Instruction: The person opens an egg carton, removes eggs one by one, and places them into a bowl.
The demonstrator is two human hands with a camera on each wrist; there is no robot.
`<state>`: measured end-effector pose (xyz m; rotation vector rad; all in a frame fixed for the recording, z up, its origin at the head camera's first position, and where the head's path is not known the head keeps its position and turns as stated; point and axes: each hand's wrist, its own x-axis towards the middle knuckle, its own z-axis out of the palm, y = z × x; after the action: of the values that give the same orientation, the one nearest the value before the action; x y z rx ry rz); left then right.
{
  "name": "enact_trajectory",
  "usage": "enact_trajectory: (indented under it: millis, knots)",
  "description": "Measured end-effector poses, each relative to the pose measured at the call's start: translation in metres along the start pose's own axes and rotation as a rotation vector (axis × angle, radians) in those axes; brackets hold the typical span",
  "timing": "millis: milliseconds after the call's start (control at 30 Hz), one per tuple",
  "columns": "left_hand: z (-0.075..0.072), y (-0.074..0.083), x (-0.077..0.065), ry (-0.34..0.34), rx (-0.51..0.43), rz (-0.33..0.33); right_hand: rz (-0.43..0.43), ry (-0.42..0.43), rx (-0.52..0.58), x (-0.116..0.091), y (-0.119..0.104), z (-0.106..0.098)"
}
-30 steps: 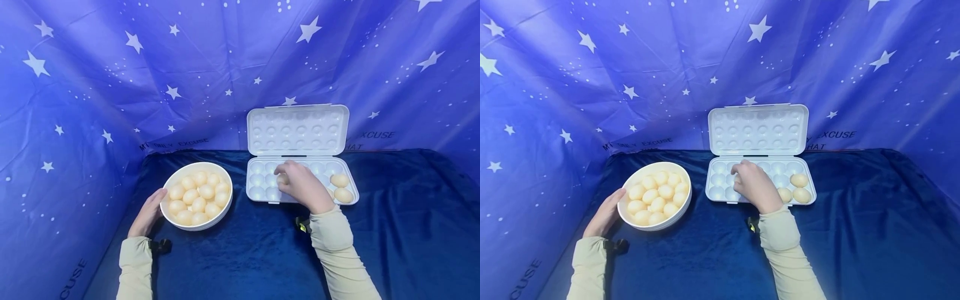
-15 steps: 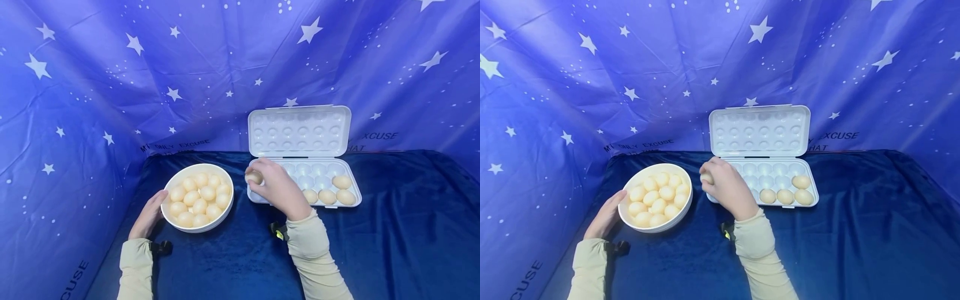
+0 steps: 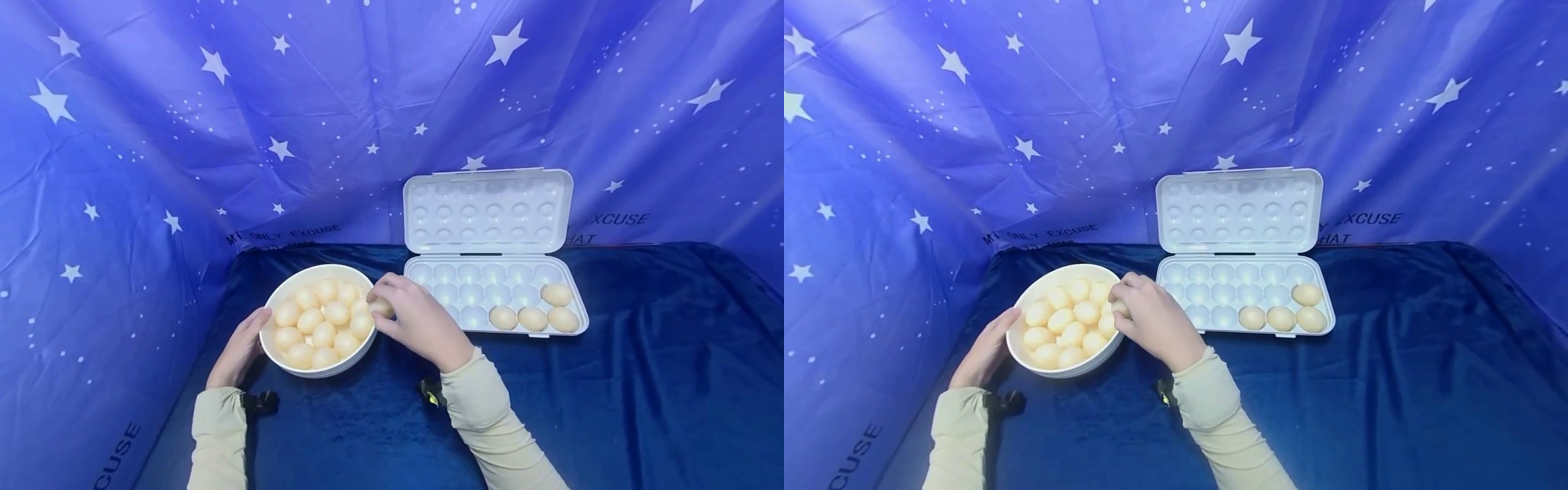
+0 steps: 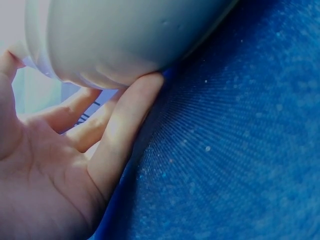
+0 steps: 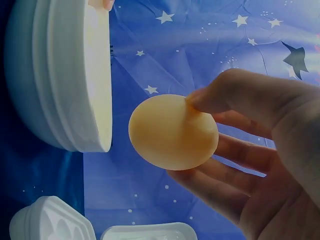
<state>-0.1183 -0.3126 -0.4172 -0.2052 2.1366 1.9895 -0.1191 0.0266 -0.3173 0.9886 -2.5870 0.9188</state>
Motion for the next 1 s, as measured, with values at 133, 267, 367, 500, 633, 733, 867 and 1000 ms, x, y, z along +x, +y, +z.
enact_trajectory:
  millis: [133, 267, 367, 500, 633, 733, 867, 1000]
  knots:
    - [0.0, -0.001, 0.0, 0.003, -0.01, -0.002, 0.004, -0.001, -0.01, 0.0, -0.001, 0.002]
    - [0.0, -0.003, 0.0, 0.007, -0.012, 0.007, -0.028, 0.007, -0.029, 0.002, -0.001, 0.011]
    - [0.0, -0.005, 0.0, 0.015, -0.021, 0.002, -0.054, 0.004, -0.037, 0.004, -0.001, 0.022]
    - [0.001, -0.005, -0.001, 0.016, -0.028, -0.006, -0.067, -0.011, -0.037, 0.003, -0.003, 0.033]
    - [0.0, -0.005, 0.0, 0.019, -0.018, -0.001, -0.093, -0.017, -0.04, 0.003, -0.005, 0.041]
    - [0.0, -0.004, 0.0, 0.023, -0.013, 0.001, -0.111, -0.007, -0.034, 0.003, -0.005, 0.043]
    - [0.0, -0.003, 0.002, 0.029, -0.006, -0.004, -0.118, 0.002, -0.028, 0.004, -0.005, 0.045]
    - [-0.001, -0.003, 0.003, 0.031, 0.0, -0.001, -0.116, -0.012, -0.022, 0.004, -0.006, 0.046]
